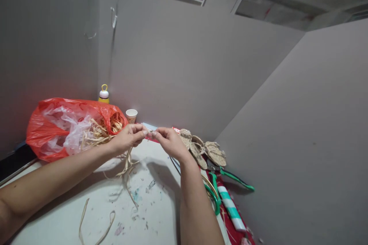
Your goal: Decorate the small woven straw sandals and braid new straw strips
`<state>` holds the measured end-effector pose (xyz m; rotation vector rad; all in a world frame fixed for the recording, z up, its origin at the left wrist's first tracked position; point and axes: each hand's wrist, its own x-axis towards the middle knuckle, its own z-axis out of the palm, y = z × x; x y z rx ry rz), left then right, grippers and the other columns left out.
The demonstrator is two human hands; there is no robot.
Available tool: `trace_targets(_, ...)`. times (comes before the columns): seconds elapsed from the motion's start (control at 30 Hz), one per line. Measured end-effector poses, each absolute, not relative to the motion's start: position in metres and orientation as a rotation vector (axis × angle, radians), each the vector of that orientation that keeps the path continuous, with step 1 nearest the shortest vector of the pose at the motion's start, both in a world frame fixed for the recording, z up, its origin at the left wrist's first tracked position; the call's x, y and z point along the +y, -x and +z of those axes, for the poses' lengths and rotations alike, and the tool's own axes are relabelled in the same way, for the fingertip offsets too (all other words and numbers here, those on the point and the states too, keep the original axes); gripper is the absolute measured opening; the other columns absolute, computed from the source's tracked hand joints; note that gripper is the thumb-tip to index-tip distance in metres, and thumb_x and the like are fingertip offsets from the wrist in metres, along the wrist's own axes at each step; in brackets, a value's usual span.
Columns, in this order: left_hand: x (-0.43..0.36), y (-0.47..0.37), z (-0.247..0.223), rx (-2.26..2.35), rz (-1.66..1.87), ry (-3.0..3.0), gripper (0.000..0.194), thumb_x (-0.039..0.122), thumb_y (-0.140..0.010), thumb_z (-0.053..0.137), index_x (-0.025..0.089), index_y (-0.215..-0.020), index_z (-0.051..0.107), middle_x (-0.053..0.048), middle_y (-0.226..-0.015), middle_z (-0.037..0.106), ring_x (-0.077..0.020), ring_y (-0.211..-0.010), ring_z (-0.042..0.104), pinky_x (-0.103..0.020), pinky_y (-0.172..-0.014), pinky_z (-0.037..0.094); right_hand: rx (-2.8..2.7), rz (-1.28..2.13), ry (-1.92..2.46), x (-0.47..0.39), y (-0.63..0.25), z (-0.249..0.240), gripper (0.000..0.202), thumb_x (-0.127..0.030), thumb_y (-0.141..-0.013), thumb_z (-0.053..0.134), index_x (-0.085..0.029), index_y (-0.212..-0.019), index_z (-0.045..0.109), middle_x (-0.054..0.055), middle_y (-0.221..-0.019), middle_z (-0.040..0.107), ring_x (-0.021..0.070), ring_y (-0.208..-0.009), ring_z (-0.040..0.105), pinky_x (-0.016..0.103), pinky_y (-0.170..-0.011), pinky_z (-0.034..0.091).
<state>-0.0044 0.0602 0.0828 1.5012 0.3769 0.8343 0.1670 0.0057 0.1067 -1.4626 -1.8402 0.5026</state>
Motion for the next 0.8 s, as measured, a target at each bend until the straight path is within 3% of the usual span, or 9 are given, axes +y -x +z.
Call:
trace_targets(0.17,0.064,0.003,0.077,0.522,1.213,-1.771,0.022,0.033,-0.083,0.05,0.016,-0.069,0.056,0.004,-0.059,0.047,-0.0095,-0.057,0.041,-0.021,-0.056,0.032,-1.945,0.337,1.487,0.006,-0.151,0.105,0.027,-0.034,-0.087,0.042,-0.019,-0.067,0.054,-0.003,-0.056,0.046,0.0117,-0.053,0.038,0.024,-0.051,0.03)
trace_targets(0.33,0.071,0.006,0.071,0.627,1.326,-2.135,0.019,0.022,-0.087,0.044,0.018,-0.071,0.053,0.002,-0.065,0.051,-0.012,-0.062,0.046,-0.023,-0.061,0.033,-2.034,0.116,1.506,0.0,-0.131,0.103,0.022,-0.028,-0.088,0.042,-0.022,-0.068,0.049,0.0,-0.06,0.051,0.014,-0.054,0.04,0.027,-0.055,0.026)
trace_targets(0.63,0.072,0.005,0.061,0.434,1.09,-2.359,0.022,0.011,-0.078,0.048,0.019,-0.057,0.048,0.003,-0.055,0.039,-0.0117,-0.054,0.033,-0.025,-0.057,0.026,-1.97,-0.021,1.492,-0.005,-0.144,0.112,0.021,-0.027,-0.086,0.045,-0.021,-0.066,0.048,-0.001,-0.055,0.046,0.0131,-0.051,0.037,0.027,-0.055,0.027)
trace_targets(0.8,0.059,0.003,0.074,0.206,0.875,-2.066,0.022,0.025,-0.085,0.047,0.015,-0.07,0.059,0.002,-0.061,0.048,-0.0105,-0.059,0.042,-0.022,-0.059,0.034,-1.869,0.132,1.448,0.007,-0.169,0.102,0.026,-0.033,-0.088,0.041,-0.02,-0.067,0.05,-0.002,-0.057,0.044,0.012,-0.054,0.038,0.024,-0.052,0.031)
